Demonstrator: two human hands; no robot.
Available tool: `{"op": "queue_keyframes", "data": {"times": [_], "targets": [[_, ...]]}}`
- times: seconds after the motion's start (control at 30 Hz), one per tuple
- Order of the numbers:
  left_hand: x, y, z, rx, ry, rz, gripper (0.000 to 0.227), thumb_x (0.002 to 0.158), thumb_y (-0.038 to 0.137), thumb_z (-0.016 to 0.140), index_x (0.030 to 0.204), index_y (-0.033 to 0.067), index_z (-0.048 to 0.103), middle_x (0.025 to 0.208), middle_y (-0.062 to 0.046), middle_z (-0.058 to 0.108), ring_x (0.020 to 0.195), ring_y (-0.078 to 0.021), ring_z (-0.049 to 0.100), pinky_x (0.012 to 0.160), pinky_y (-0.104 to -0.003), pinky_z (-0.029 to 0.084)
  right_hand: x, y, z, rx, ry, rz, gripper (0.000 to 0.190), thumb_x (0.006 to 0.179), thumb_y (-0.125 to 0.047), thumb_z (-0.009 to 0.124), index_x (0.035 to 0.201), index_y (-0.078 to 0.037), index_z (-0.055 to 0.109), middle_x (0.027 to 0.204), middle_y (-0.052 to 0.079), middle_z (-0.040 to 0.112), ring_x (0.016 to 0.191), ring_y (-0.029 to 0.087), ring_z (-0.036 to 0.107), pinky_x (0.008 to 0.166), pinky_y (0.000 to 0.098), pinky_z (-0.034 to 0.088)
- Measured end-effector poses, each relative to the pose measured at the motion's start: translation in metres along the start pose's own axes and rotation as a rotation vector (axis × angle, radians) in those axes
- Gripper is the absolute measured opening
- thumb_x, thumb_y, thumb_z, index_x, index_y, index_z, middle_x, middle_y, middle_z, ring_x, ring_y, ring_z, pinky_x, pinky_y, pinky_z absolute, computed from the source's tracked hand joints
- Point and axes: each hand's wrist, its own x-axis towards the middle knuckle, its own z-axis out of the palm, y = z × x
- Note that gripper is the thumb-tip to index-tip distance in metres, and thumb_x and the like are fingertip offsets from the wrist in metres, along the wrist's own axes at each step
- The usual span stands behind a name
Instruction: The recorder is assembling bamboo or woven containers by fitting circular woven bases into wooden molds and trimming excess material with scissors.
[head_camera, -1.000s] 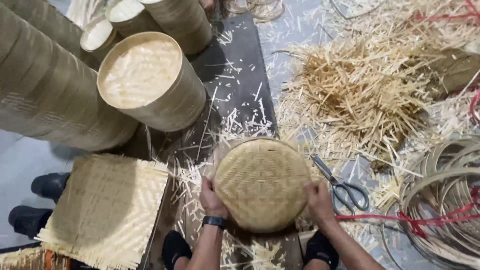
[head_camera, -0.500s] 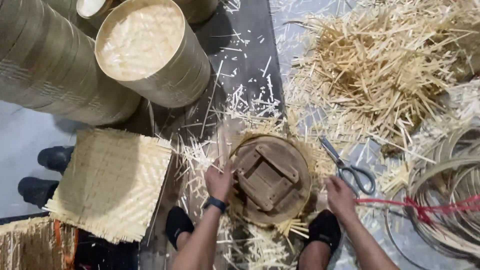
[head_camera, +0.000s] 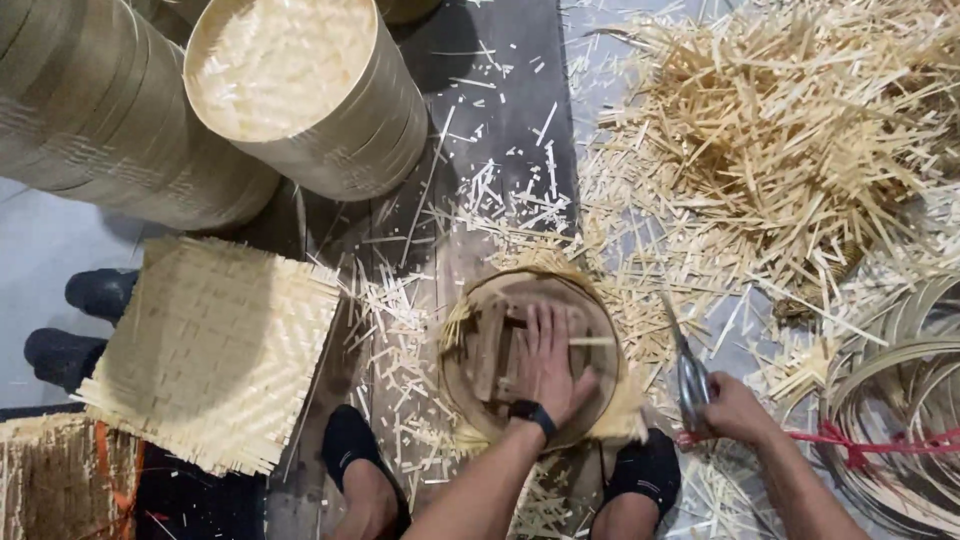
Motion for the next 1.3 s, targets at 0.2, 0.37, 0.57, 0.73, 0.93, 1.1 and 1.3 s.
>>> {"op": "queue_keyframes", "data": {"times": [0.2,0.37,0.57,0.73,0.93,1.1,1.3], "targets": [[-0.014,-0.003,-0.003,-0.045,-0.037,0.186,0.106,0.082,0.033,0.074,0.165,0.0088,0.012,0.174,-0.015,0.005,0.160,-0.0386,-0.003,0.126,-0.059,0.002,-0.091,-0.103,-0.044,-0.013,0.026,-0.027,0.061,0.075,-0.045,0.080,0.115,-0.001,0.067,0.096,0.019,0.076,0.088,0.032,0.076,0.083,0.0442,0.059],[-0.012,-0.007,0.003,-0.061,-0.022,0.186,0.109,0.078,0.029,0.076,0.165,0.0106,0.012,0.174,-0.012,0.006,0.160,-0.0371,-0.003,0.126,-0.059,0.001,-0.068,-0.119,-0.019,-0.380,0.464,-0.448,0.062,0.073,-0.045,0.078,0.110,0.002,0.062,0.098,0.023,0.066,0.094,0.041,0.067,0.083,0.0484,0.055],[-0.010,0.002,-0.011,-0.082,-0.063,0.168,0.114,0.073,0.027,0.080,0.163,0.0126,0.012,0.173,-0.011,0.006,0.159,-0.0366,-0.004,0.126,-0.061,0.000,-0.054,-0.111,-0.031,-0.359,0.307,-0.286,0.044,0.079,-0.039,0.073,0.107,-0.005,0.068,0.104,0.019,0.068,0.098,0.038,0.069,0.086,0.0501,0.056],[-0.011,-0.001,-0.004,-0.079,-0.032,0.193,0.116,0.073,0.024,0.081,0.164,0.0119,0.012,0.174,-0.012,0.008,0.159,-0.0373,-0.003,0.125,-0.062,0.001,-0.042,-0.144,-0.037,-0.346,0.463,-0.296,0.053,0.077,-0.051,0.075,0.106,-0.007,0.073,0.101,0.019,0.068,0.095,0.037,0.069,0.083,0.0489,0.057],[-0.012,-0.020,-0.012,-0.077,-0.100,0.291,0.119,0.069,0.020,0.083,0.165,0.0127,0.013,0.173,-0.013,0.010,0.159,-0.0391,-0.001,0.126,-0.062,0.001,-0.045,-0.138,-0.051,-0.410,0.337,-0.250,0.053,0.088,-0.057,0.066,0.115,-0.012,0.075,0.105,0.016,0.071,0.094,0.030,0.070,0.082,0.0446,0.059],[-0.026,-0.029,-0.019,-0.041,-0.242,0.401,0.113,0.068,0.015,0.082,0.162,0.0136,0.020,0.172,-0.013,0.014,0.159,-0.0393,0.002,0.127,-0.061,0.003,-0.065,-0.151,-0.057,-0.462,0.261,-0.227,0.060,0.085,-0.064,0.069,0.117,-0.014,0.075,0.105,0.017,0.070,0.097,0.031,0.069,0.085,0.0444,0.057],[-0.025,-0.036,-0.030,-0.045,-0.264,0.421,0.106,0.070,0.007,0.082,0.161,0.0133,0.027,0.173,-0.013,0.015,0.160,-0.0388,0.003,0.128,-0.060,0.004,-0.039,-0.155,-0.042,-0.417,0.448,-0.405,0.051,0.080,-0.048,0.071,0.109,-0.007,0.076,0.104,0.018,0.071,0.097,0.032,0.069,0.087,0.0470,0.056]]}}
